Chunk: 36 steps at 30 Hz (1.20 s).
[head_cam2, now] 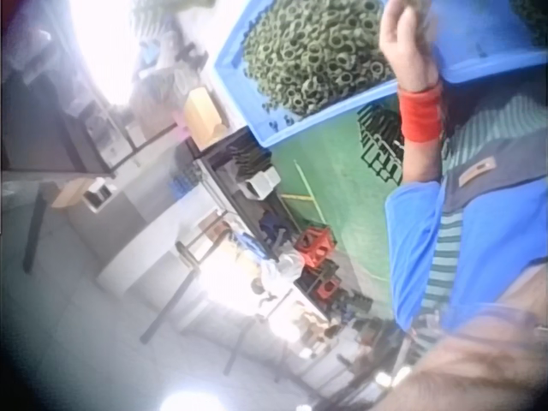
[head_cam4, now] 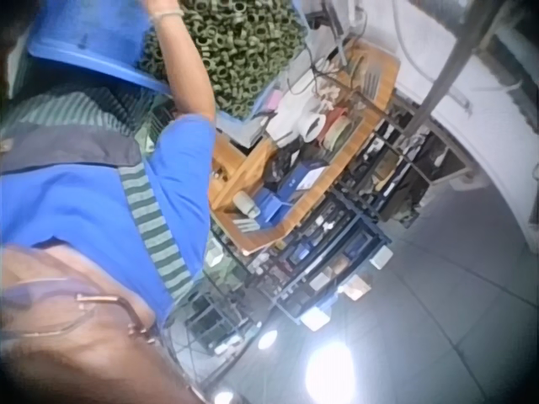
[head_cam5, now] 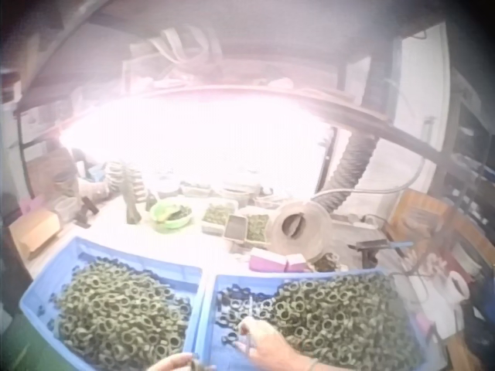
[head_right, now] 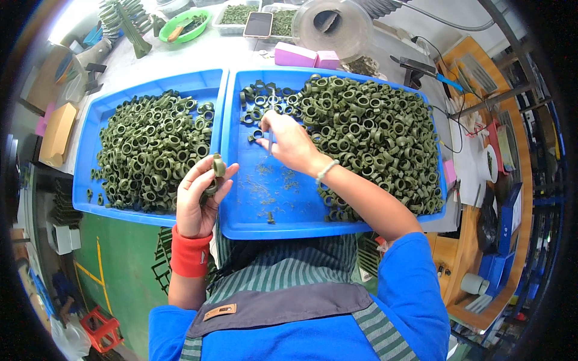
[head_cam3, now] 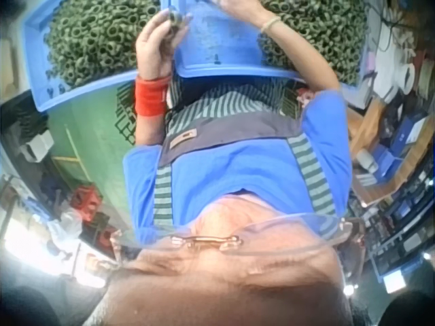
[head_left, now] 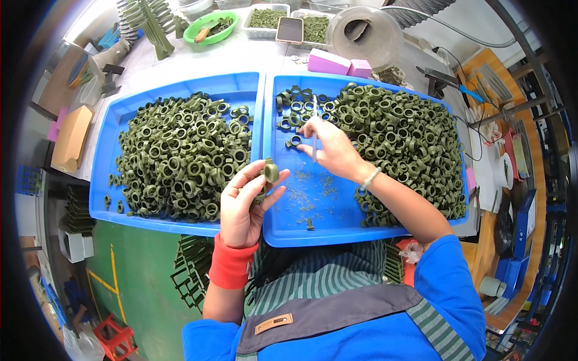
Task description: The person assembles small circular green components by hand and with a tool, picking them up from a tray and placing them back after manipulation.
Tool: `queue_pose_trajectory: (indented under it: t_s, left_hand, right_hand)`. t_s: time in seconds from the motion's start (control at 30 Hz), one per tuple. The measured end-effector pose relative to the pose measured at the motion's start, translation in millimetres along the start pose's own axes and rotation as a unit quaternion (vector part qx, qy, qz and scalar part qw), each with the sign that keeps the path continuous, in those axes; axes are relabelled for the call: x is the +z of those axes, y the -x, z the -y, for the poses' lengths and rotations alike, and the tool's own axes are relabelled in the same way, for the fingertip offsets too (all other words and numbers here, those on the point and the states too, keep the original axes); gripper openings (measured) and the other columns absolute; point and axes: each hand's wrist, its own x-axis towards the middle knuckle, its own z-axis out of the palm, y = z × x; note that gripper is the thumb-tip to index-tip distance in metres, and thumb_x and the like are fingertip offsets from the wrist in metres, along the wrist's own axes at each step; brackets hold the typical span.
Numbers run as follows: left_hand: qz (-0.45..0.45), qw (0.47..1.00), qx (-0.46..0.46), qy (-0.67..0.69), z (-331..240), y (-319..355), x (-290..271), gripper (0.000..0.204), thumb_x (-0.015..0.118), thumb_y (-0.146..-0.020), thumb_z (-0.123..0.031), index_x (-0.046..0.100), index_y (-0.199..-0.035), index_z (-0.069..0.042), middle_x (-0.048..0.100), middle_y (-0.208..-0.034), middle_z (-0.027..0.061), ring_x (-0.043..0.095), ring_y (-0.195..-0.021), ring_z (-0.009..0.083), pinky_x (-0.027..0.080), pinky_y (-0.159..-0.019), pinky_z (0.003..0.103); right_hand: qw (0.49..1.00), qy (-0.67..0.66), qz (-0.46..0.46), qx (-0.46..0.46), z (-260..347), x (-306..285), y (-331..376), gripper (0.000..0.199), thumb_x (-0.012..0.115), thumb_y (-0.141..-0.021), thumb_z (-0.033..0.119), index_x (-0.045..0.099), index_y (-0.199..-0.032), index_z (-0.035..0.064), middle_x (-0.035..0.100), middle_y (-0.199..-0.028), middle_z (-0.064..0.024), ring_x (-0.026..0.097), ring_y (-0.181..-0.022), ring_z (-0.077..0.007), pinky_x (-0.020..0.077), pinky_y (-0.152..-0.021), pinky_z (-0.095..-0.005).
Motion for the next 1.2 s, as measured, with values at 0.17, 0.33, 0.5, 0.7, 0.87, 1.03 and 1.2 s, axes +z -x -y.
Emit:
queue_pose_trajectory:
  t_s: [0.17,0.33,0.5,0.7,0.87,1.03,1.2]
  left_hand:
    - [0.010,0.994,-0.030,0.100,-5,0,5,0.024,0.054,-0.101,-0.008,0.056,-0.122,0.004,0.064,-0.114,0.0123,0.065,-0.115,0.0307,0.062,-0.093,0.040]
    - [-0.034,0.998,-0.016,-0.057,2,-3,-2,0.025,0.063,-0.100,-0.015,0.059,-0.122,-0.003,0.063,-0.103,0.0053,0.065,-0.090,0.0118,0.060,-0.073,0.023]
    - [-0.016,0.991,-0.030,-0.133,6,-8,15,0.029,0.066,-0.098,-0.014,0.062,-0.124,-0.003,0.067,-0.099,0.0047,0.064,-0.080,0.0080,0.053,-0.059,0.021]
    - [-0.036,0.990,-0.048,-0.130,5,-4,18,0.021,0.068,-0.096,-0.014,0.065,-0.113,-0.001,0.069,-0.095,0.0076,0.062,-0.076,0.0098,0.051,-0.056,0.022]
    - [-0.033,0.984,0.017,-0.175,6,-1,18,0.016,0.067,-0.096,-0.011,0.067,-0.107,0.000,0.069,-0.092,0.0077,0.061,-0.070,0.0094,0.050,-0.054,0.023]
    - [-0.026,0.984,0.019,-0.175,5,-1,19,0.016,0.070,-0.094,-0.009,0.068,-0.107,0.001,0.071,-0.092,0.0076,0.060,-0.068,0.0074,0.051,-0.055,0.023]
    - [-0.023,0.978,0.041,-0.204,4,2,20,0.015,0.070,-0.094,-0.009,0.068,-0.106,0.001,0.071,-0.092,0.0075,0.061,-0.066,0.0077,0.050,-0.054,0.022]
  right_hand:
    - [0.993,0.108,0.032,-0.038,-6,25,-8,0.037,0.082,-0.078,0.014,0.053,-0.099,0.0027,0.063,-0.091,-0.0172,0.062,-0.088,-0.0398,0.0503,-0.078,-0.0464]
    - [1.000,-0.025,0.014,-0.010,30,-1,2,0.033,0.080,-0.080,0.008,0.054,-0.100,0.0035,0.065,-0.098,-0.0143,0.066,-0.084,-0.0304,0.0547,-0.076,-0.0371]
    - [0.987,-0.085,-0.057,-0.124,70,-21,25,0.034,0.077,-0.079,0.002,0.055,-0.105,0.0032,0.062,-0.094,-0.0116,0.066,-0.081,-0.0252,0.0553,-0.073,-0.0366]
    - [0.986,-0.133,-0.083,-0.061,86,-48,31,0.022,0.065,-0.095,0.003,0.068,-0.116,0.0002,0.068,-0.087,-0.0125,0.070,-0.084,-0.0220,0.0560,-0.078,-0.0338]
    - [0.965,-0.260,-0.033,-0.024,77,-69,38,0.021,0.057,-0.102,0.009,0.068,-0.116,-0.0015,0.069,-0.096,-0.0096,0.064,-0.088,-0.0136,0.0506,-0.078,-0.0248]
    - [0.956,-0.294,-0.004,-0.002,75,-68,48,0.016,0.064,-0.099,0.009,0.072,-0.107,-0.0027,0.071,-0.093,-0.0079,0.065,-0.085,-0.0140,0.0512,-0.073,-0.0262]
    - [0.970,-0.237,-0.020,-0.047,83,-69,39,0.012,0.066,-0.094,0.004,0.072,-0.103,-0.0021,0.071,-0.090,-0.0085,0.065,-0.080,-0.0171,0.0508,-0.070,-0.0291]
